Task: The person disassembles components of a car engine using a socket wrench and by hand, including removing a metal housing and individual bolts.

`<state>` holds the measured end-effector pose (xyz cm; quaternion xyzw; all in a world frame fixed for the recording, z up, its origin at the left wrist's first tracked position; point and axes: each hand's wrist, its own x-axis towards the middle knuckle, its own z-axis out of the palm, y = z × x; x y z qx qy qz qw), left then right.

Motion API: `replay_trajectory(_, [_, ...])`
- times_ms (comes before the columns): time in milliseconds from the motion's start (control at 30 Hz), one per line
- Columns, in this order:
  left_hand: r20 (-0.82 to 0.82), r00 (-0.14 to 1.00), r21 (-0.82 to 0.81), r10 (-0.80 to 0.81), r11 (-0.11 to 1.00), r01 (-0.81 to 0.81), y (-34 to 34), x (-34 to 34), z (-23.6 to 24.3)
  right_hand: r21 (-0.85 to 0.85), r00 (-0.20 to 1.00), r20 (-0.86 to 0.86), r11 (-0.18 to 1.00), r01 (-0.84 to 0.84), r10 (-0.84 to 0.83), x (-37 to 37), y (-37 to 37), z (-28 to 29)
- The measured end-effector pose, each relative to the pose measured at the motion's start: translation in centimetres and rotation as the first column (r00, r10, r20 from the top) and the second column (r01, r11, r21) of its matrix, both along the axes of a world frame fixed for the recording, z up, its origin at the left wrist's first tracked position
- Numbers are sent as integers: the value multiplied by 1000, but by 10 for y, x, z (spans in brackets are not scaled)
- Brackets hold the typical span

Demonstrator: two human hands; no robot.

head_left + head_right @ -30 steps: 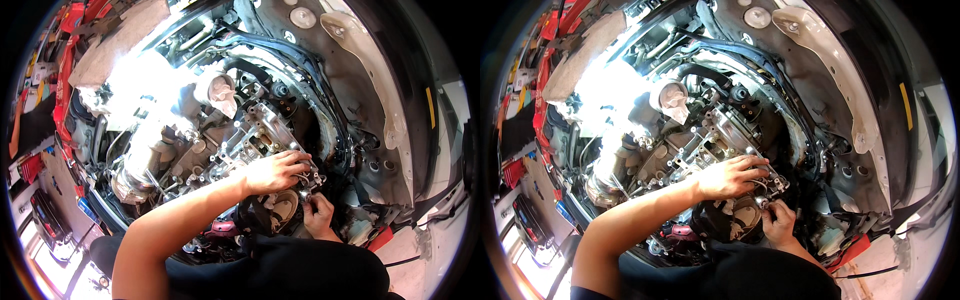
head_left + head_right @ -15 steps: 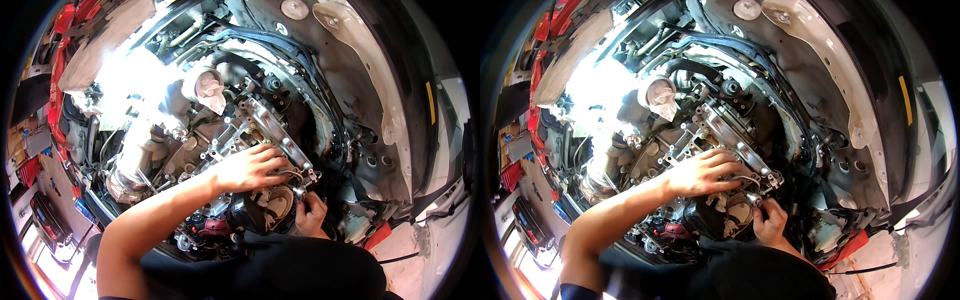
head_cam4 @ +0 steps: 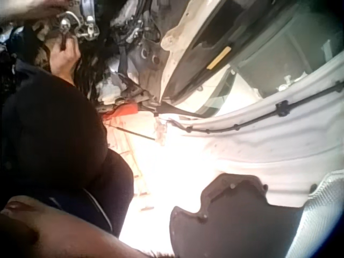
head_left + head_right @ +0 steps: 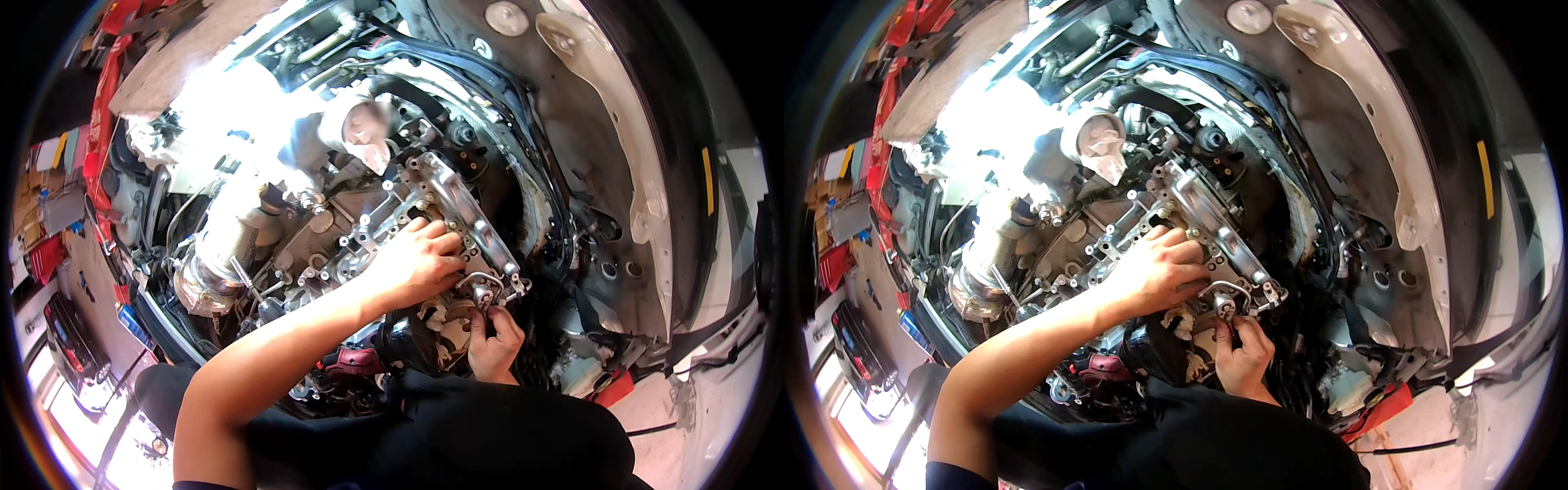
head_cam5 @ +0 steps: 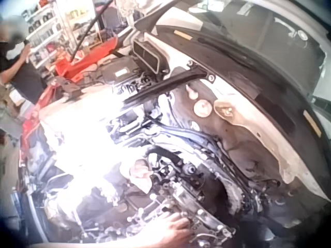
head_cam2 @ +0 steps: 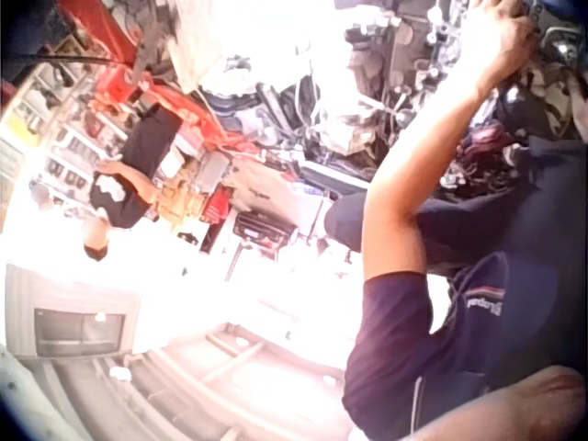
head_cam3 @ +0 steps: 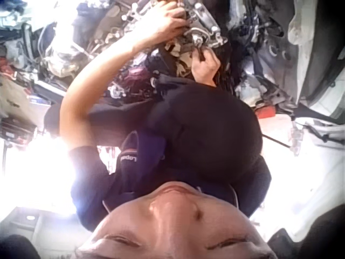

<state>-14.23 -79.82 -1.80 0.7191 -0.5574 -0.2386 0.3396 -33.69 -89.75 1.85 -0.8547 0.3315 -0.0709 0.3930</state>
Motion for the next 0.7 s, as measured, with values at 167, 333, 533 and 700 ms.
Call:
replay_trajectory(167, [65, 998, -74, 17, 997, -12, 3, -3, -3, 6, 1000, -16, 1000, -4, 4, 2, 2, -2])
replay_trajectory(333, [77, 994, -119, -76, 989, 84, 8, -3, -14, 4, 999, -26, 1000, -24, 24, -1, 0, -3])
replay_trajectory(533, [-62, 995, -36, -72, 997, 70, 7, -7, -13, 82, 999, -36, 996, 36, -33, -1, 5, -8])
replay_trajectory(700, [-76, 994, -70, -80, 995, 75, 3, -4, -11, 168, 995, -65, 982, 91, -81, -20, 9, -28])
